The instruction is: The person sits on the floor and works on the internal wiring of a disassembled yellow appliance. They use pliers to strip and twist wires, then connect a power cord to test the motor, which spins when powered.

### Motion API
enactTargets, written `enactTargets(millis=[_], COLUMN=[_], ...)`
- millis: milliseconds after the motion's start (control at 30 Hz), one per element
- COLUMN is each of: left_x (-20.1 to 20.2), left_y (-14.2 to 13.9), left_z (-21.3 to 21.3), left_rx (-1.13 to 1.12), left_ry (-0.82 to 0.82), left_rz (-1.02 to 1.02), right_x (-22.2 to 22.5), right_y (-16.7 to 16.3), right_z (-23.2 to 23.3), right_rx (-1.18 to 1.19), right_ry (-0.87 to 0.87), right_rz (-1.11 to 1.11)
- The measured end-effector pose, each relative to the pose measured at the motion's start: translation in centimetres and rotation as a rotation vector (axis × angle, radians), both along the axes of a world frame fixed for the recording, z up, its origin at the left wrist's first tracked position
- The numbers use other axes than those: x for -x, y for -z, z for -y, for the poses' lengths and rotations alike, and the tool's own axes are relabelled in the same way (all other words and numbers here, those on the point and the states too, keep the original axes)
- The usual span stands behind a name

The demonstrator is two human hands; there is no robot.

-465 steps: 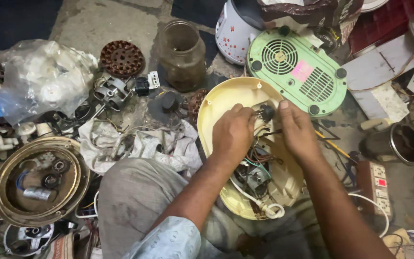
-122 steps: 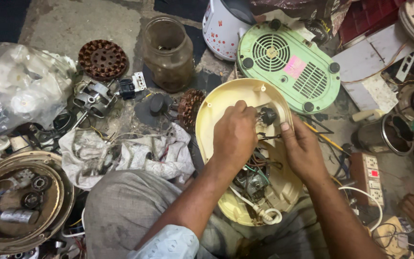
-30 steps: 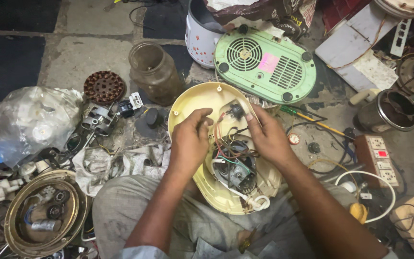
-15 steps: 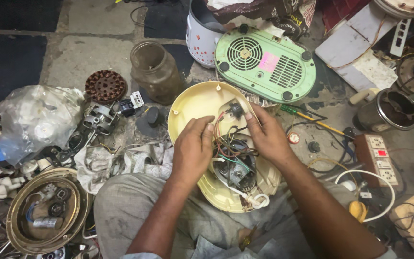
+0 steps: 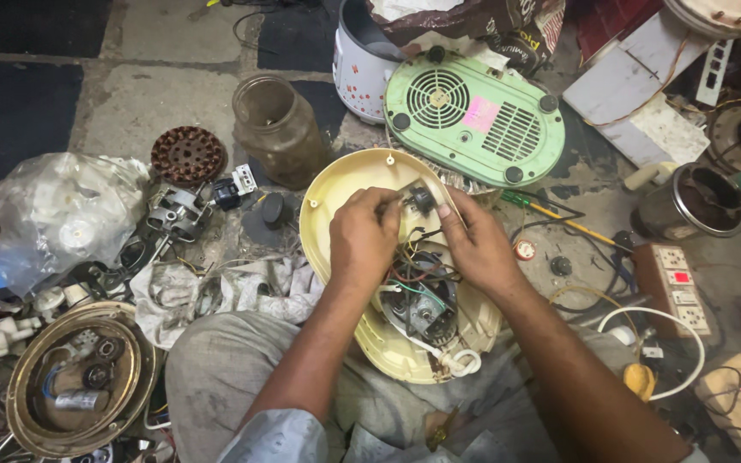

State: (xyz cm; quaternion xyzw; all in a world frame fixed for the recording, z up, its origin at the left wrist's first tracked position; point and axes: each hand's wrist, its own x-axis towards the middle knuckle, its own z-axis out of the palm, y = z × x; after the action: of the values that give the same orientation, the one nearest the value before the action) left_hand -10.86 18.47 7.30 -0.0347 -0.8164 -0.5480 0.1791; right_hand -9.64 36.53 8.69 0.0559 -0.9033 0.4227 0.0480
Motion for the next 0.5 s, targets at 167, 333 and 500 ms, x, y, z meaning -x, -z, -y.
enactTargets(millis=[167,333,500], left_x=[0.33,0.54,0.90], left_y=[0.61,0.52,0.58], left_z=[-0.03,0.22,0.46], left_rx=[0.045,0.089,0.115], left_ry=[0.006,0.034,0.035], left_rz=[-0.006,-0.080,-0.119], right_x=[0.35,0.73,0.89], right_y=[0.36,0.27,0.02], right_z=[0.05,0.43,0.87], right_rx=[0.018,0.034,0.021], right_ry=[-0.003,-0.016,-0.001], right_rz=[-0.015,0.004,0.019])
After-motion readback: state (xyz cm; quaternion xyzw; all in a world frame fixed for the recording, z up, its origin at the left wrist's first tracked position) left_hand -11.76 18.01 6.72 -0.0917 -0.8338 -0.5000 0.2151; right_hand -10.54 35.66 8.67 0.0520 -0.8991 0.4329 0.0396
